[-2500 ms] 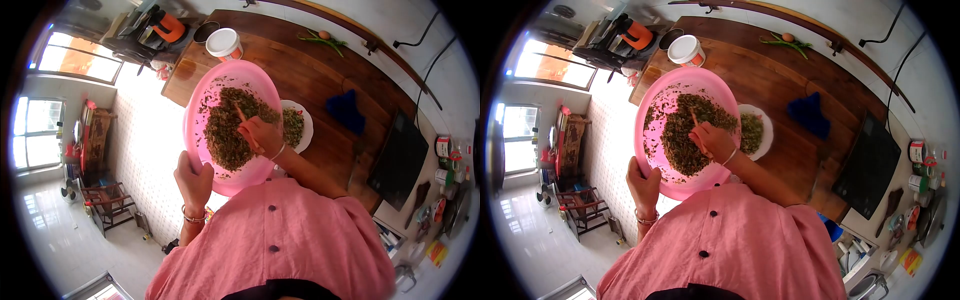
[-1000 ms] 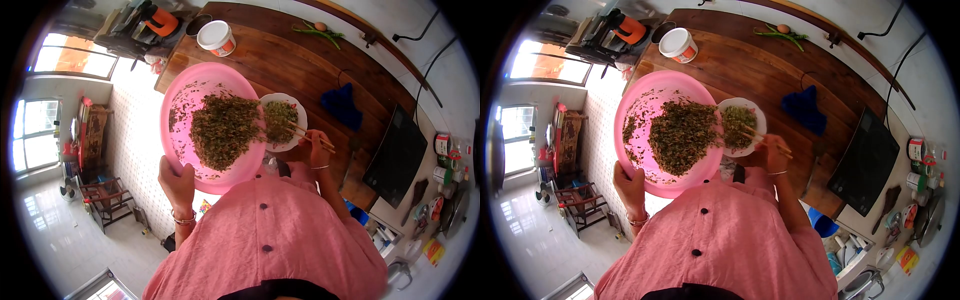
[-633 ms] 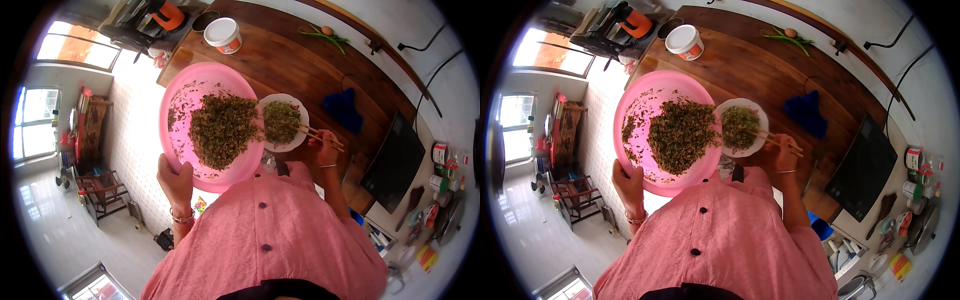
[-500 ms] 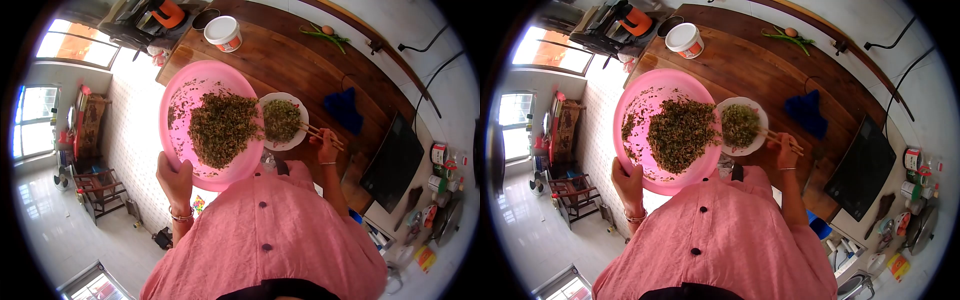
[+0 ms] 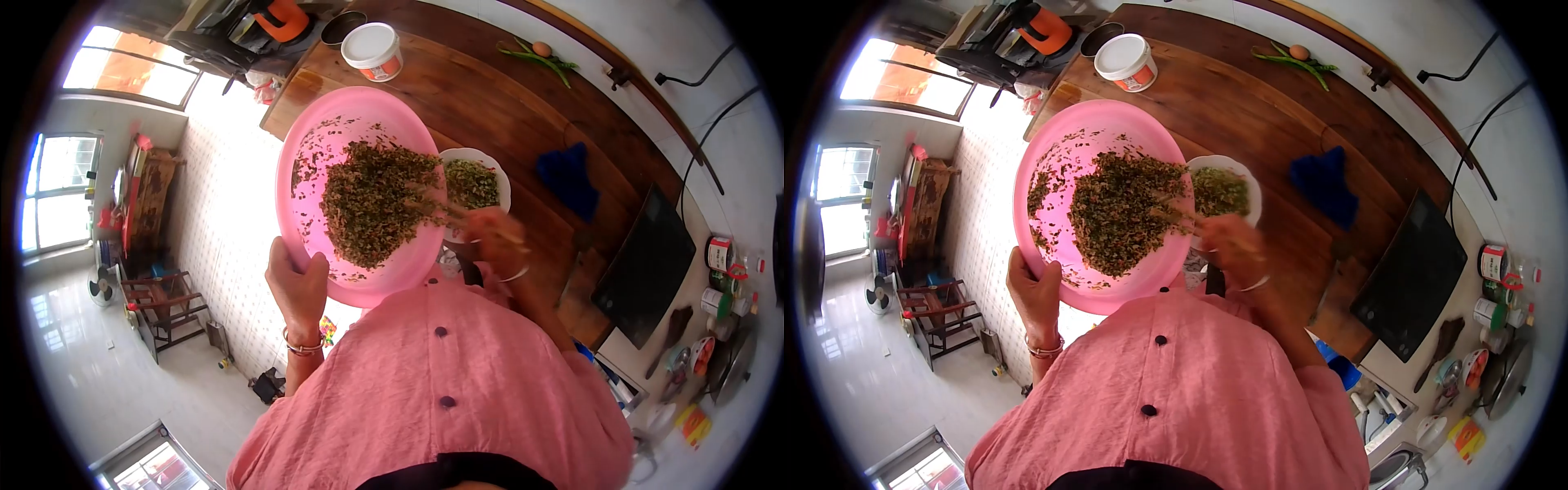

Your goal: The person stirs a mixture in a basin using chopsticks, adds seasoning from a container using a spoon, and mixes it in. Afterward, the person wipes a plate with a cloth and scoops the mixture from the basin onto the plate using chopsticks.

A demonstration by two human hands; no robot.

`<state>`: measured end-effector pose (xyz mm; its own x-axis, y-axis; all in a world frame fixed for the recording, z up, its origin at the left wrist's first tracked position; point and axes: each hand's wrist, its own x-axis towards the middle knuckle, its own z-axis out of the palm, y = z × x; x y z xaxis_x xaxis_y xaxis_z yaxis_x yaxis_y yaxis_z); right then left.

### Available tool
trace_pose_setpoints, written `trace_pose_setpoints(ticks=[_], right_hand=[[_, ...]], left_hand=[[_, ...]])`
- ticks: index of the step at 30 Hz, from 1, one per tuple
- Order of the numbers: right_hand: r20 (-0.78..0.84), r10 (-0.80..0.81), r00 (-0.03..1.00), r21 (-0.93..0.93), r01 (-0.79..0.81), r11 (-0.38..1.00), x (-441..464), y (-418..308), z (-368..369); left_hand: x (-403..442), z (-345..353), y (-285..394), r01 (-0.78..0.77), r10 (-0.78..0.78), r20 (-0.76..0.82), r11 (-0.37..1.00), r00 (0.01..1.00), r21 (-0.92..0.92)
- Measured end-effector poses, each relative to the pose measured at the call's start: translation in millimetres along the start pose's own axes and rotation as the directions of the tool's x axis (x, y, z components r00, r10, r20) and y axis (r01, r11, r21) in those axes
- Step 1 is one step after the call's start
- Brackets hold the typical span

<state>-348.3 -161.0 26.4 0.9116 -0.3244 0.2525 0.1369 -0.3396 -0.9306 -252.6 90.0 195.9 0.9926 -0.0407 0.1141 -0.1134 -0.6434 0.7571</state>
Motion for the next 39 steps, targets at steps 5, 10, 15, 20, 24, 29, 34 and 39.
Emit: trace_pose_setpoints(ticks=[5, 10, 15, 20, 24, 29, 34, 39], right_hand=[[0.192, -0.244, 0.951, -0.022, 0.253, 0.967, 9.4, -16.0, 65.7], [0.185, -0.275, 0.943, -0.128, 0.301, 0.945, 4.8, -23.4, 68.3], [0.065, -0.194, 0.979, -0.161, 0.203, 0.966, -3.7, -44.8, 53.0], [0.005, -0.100, 0.995, -0.065, 0.100, 0.993, -11.2, -50.8, 36.7], [-0.080, -0.074, 0.994, 0.022, 0.076, 0.997, -15.1, -40.4, 27.6], [-0.153, 0.136, 0.979, 0.136, -0.116, 0.984, -17.2, -34.7, 14.7], [-0.205, 0.375, 0.904, 0.353, -0.289, 0.890, -19.3, -3.3, 1.6], [-0.152, 0.619, 0.770, 0.620, -0.413, 0.667, -17.1, 34.7, -17.5]], left_hand=[[-2.1, -5.2, 0.7, -0.024, 0.024, 0.016, 1.000, 1.000, 0.010], [-2.1, -12.0, 2.2, -0.043, 0.044, -0.016, 0.997, 0.999, 0.066], [-1.2, -14.7, 1.6, -0.079, 0.079, 0.008, 0.995, 0.997, 0.064], [0.8, -13.6, 6.8, -0.083, 0.081, 0.028, 0.994, 0.996, 0.069], [2.5, -9.2, 8.2, -0.073, 0.071, 0.023, 0.994, 0.997, 0.082], [1.8, -4.0, 7.0, -0.054, 0.054, 0.003, 0.994, 0.999, 0.097], [2.6, 4.8, 4.3, -0.023, 0.028, -0.042, 0.995, 0.999, 0.102], [3.1, 12.9, 6.6, 0.023, -0.019, -0.049, 0.997, 0.999, 0.080]])
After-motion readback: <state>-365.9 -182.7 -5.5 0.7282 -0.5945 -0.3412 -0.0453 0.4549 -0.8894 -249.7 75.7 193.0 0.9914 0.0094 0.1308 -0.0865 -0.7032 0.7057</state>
